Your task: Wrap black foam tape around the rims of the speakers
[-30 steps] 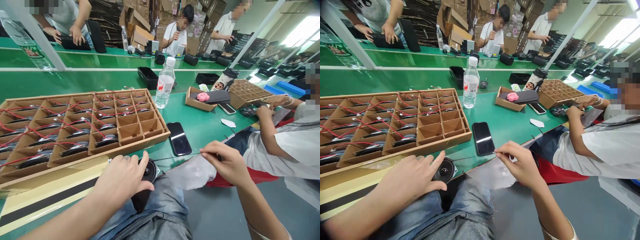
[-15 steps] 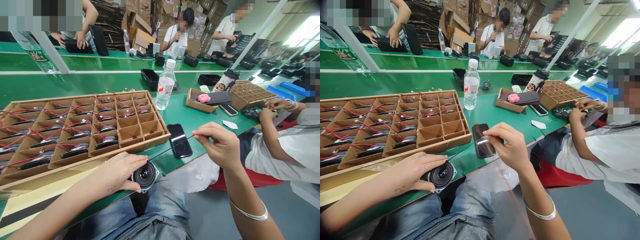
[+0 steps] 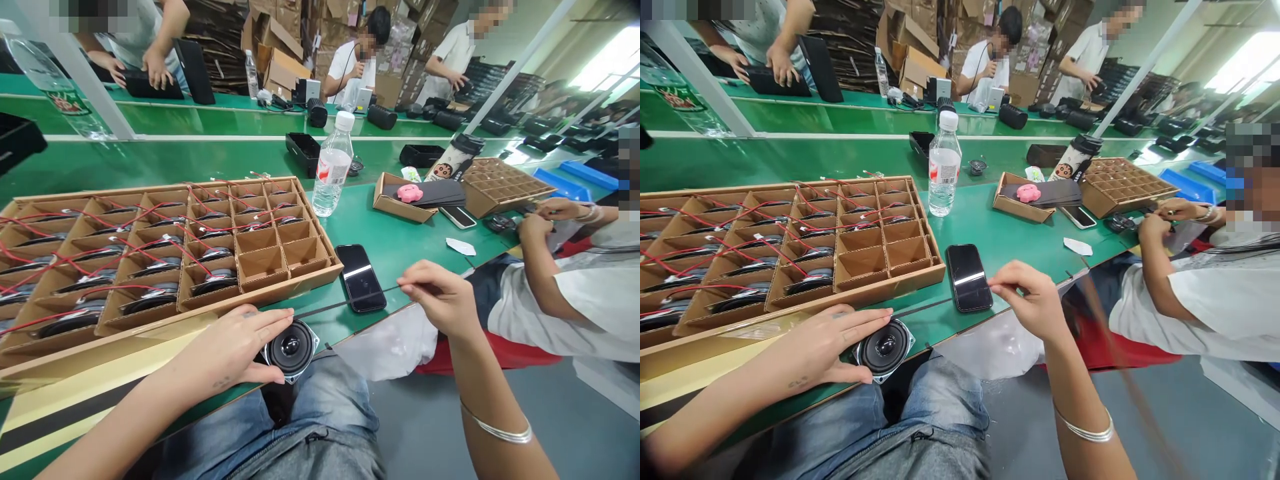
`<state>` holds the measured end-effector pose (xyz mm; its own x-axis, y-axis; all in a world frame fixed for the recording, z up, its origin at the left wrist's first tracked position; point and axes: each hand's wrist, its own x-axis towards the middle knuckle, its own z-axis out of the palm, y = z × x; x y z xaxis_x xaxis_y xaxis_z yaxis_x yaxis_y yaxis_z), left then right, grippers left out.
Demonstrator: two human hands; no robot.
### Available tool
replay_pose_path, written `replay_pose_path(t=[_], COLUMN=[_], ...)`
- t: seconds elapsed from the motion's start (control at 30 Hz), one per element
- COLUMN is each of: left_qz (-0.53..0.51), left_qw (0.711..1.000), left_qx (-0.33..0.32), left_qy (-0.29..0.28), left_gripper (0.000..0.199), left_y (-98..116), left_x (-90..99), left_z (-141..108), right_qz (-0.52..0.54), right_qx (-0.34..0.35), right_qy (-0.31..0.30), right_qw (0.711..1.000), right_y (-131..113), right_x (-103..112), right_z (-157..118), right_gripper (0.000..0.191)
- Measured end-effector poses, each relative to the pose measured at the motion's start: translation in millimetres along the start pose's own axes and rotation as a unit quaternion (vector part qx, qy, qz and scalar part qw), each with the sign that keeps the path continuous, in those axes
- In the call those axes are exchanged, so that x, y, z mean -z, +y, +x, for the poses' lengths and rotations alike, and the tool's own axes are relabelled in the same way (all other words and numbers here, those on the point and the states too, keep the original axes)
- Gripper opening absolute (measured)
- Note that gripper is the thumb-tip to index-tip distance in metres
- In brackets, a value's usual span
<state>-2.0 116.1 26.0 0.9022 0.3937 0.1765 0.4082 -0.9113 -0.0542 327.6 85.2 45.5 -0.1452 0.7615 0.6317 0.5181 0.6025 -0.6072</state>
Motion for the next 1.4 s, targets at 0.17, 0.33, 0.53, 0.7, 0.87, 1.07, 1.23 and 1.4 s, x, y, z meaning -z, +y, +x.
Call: replay_pose_path(t=[0.17,0.33,0.53,0.7,0.87,1.07,1.23,1.4], left_qz=[-0.019,-0.017,-0.021,-0.015,0.005,0.027,0.088,0.159], left_qw=[0.997,0.998,0.996,0.995,0.992,0.986,0.982,0.971], left_qx=[0.037,0.019,0.034,0.022,0.000,-0.012,-0.050,-0.071], left_qy=[-0.060,-0.064,-0.074,-0.095,-0.127,-0.167,-0.162,-0.164], left_gripper=[0.069,0.071,0.073,0.070,0.066,0.068,0.072,0.073], left_y=[-1.9,-4.1,-3.5,-3.7,-2.6,-0.5,2.3,6.4], left_x=[-4.0,-7.1,-7.9,-0.7,12.0,18.2,22.2,26.1], left_z=[-1.0,0.4,1.7,9.5,19.2,24.7,31.1,32.6], right_qz=[0.015,0.026,0.028,0.029,0.015,0.020,0.023,0.018], right_qx=[-0.061,-0.089,-0.096,-0.087,-0.079,-0.043,-0.020,-0.012], right_qy=[-0.010,-0.041,-0.075,-0.099,-0.124,-0.155,-0.190,-0.239], right_qw=[0.998,0.995,0.992,0.991,0.989,0.987,0.981,0.971], right_y=[11.5,5.8,-12.2,-34.0,-52.4,-68.1,-82.1,-93.5], right_x=[5.3,2.6,-1.1,-5.1,-10.8,-21.7,-36.5,-57.1], right_z=[-45.2,-76.6,-97.9,-104.9,-107.2,-109.9,-109.9,-104.6], right_gripper=[0.007,0.013,0.013,0.013,0.011,0.013,0.018,0.030])
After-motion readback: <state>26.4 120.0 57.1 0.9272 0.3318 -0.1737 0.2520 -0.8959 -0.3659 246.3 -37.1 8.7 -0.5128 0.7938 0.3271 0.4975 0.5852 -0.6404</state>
